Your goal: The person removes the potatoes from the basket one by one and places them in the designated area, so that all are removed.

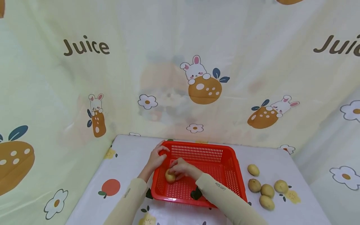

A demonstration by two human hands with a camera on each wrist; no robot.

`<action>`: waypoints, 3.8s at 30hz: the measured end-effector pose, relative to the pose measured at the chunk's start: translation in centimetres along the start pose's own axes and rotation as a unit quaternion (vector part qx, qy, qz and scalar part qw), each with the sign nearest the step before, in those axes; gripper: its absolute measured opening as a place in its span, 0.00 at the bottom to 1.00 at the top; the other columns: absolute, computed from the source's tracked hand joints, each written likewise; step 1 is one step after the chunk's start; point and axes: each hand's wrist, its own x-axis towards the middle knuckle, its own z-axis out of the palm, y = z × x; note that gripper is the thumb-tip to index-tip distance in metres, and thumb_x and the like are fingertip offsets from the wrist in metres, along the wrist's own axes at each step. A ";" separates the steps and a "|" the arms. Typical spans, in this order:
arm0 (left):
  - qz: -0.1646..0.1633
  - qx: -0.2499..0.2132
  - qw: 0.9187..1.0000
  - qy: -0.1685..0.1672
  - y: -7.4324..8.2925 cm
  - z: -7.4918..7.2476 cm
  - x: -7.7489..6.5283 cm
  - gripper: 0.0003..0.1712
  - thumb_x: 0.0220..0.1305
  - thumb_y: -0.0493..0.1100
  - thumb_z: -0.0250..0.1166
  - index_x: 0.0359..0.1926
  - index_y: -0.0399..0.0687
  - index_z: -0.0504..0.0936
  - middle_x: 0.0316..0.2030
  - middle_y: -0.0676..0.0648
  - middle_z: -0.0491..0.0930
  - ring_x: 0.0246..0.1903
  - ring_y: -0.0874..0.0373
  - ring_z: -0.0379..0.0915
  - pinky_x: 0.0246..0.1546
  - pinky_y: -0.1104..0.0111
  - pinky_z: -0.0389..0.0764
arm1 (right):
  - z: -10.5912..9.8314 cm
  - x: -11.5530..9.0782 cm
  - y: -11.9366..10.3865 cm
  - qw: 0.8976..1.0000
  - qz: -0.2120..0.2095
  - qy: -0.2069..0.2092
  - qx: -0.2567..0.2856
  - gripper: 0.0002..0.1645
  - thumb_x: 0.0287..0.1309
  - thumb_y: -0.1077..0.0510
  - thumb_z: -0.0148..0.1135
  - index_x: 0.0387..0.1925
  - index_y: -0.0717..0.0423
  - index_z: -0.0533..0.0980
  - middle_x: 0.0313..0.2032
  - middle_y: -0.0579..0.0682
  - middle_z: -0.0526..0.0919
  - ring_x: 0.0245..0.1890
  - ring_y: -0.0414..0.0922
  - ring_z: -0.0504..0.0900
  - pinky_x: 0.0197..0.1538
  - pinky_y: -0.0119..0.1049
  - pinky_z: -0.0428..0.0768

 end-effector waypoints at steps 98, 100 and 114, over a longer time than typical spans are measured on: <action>0.054 0.029 0.998 0.011 0.2 0.0 -0.1 0.14 0.55 0.29 0.54 0.41 0.35 0.82 0.73 0.40 0.59 0.71 0.35 0.51 0.66 0.40 0.57 | -19.4 -28.1 16.9 0.933 0.024 0.274 0.233 0.16 0.64 0.65 0.56 0.51 0.66 0.79 0.38 0.40 0.81 0.39 0.44 0.84 0.46 0.47 0.84; 0.047 0.029 0.998 0.012 0.2 0.0 -0.1 0.14 0.55 0.30 0.54 0.41 0.36 0.82 0.73 0.41 0.59 0.71 0.36 0.51 0.66 0.40 0.56 | -19.3 -28.1 17.4 0.930 0.038 0.280 0.233 0.20 0.64 0.64 0.57 0.55 0.72 0.75 0.38 0.43 0.81 0.39 0.45 0.84 0.46 0.48 0.84; 0.009 0.020 1.000 -0.001 0.8 -0.1 0.1 0.13 0.60 0.28 0.56 0.43 0.37 0.82 0.75 0.46 0.57 0.73 0.42 0.50 0.66 0.45 0.61 | -19.0 -28.7 19.8 0.911 0.075 0.292 0.280 0.31 0.64 0.61 0.60 0.63 0.77 0.66 0.36 0.42 0.81 0.37 0.42 0.83 0.48 0.48 0.83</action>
